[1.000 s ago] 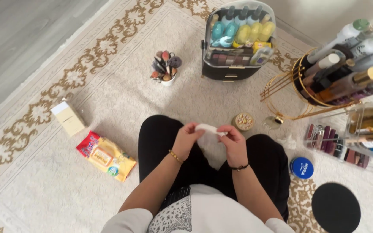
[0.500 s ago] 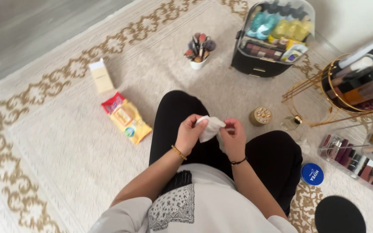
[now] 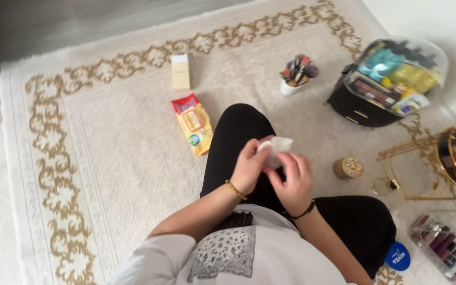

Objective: Organizing makeup and cosmetic products into a storage container on the floor.

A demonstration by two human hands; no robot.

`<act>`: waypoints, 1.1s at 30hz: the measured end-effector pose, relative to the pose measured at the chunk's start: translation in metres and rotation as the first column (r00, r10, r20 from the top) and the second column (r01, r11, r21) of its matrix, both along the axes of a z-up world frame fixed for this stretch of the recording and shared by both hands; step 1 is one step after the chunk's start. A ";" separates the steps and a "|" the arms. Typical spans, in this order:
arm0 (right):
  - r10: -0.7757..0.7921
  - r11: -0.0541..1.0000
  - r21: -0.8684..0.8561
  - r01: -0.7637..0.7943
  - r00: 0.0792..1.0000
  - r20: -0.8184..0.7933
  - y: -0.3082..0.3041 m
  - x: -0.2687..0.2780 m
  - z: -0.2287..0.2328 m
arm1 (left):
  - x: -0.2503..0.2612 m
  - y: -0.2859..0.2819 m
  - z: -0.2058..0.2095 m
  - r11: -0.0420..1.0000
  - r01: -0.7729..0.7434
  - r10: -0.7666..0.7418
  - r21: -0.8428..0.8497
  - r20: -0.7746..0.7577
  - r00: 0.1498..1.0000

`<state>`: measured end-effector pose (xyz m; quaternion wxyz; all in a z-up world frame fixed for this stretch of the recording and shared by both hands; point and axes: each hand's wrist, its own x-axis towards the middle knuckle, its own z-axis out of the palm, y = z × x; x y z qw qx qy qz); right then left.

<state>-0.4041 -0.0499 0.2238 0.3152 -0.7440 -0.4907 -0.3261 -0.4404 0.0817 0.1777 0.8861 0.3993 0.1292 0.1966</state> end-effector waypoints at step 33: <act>0.242 0.948 0.300 -0.107 -0.371 -0.896 0.184 0.230 -0.099 | 0.146 0.217 -0.088 0.963 -0.242 0.212 -0.123 -0.216 0.953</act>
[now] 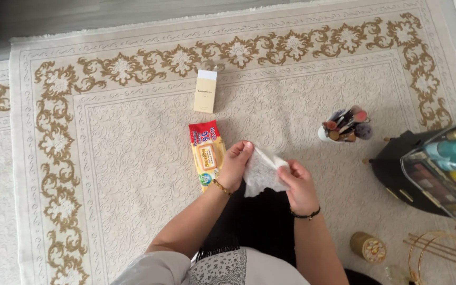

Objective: Organizing makeup and cosmetic products into a storage container on the floor.

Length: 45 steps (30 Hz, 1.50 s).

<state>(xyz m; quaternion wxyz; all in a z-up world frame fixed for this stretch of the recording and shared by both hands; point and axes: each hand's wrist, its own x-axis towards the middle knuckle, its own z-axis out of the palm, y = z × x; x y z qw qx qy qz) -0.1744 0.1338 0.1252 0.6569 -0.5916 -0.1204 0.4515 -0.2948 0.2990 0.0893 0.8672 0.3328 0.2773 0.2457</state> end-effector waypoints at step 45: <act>-0.603 0.663 0.561 0.496 0.798 0.007 -0.186 -0.114 0.116 | -0.081 -0.108 0.103 0.615 0.551 -0.681 0.564 0.027 0.732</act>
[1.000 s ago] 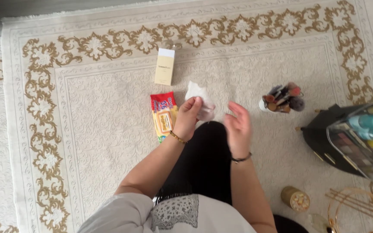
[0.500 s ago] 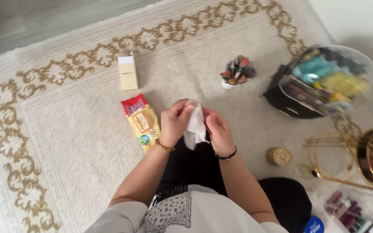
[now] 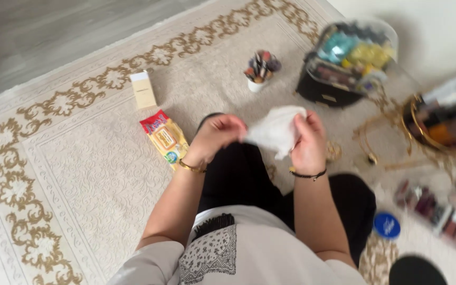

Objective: Organizing makeup and cosmetic products into a storage container on the floor.

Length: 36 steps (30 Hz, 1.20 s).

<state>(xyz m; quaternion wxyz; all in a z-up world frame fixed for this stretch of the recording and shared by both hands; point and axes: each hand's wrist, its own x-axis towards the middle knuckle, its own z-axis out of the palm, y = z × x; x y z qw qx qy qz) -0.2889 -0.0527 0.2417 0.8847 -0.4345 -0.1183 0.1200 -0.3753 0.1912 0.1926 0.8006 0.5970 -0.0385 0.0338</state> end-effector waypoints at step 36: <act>-0.537 0.819 0.034 0.573 0.786 -0.306 -0.148 -0.011 -0.057 | 0.011 -0.185 0.000 0.828 0.535 -0.561 -0.170 -0.260 0.786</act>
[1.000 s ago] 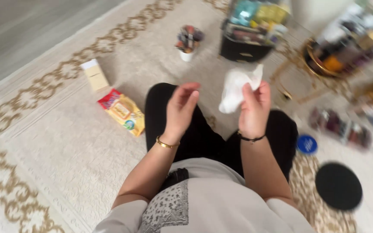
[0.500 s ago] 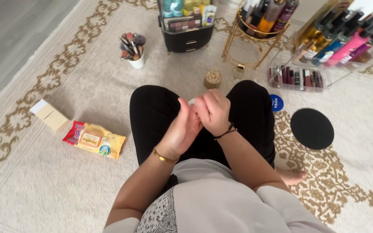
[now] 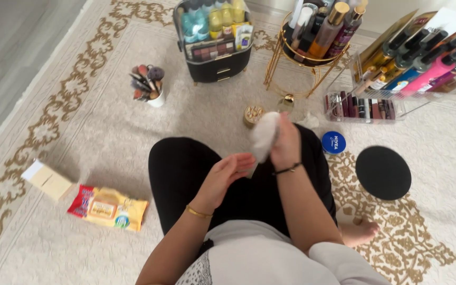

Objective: Organizing makeup and cosmetic products into a storage container on the floor.

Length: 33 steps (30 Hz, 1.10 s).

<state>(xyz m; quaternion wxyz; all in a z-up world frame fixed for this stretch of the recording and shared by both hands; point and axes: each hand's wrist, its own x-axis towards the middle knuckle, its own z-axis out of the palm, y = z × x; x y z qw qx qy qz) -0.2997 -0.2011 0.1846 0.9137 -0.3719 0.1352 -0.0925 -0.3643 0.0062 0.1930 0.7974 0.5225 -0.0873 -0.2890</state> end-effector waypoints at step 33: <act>-0.203 0.581 -0.807 -0.101 0.943 -0.264 -0.113 0.205 -0.214 | 0.299 -0.173 -0.227 0.322 0.000 -0.002 0.947 0.000 1.000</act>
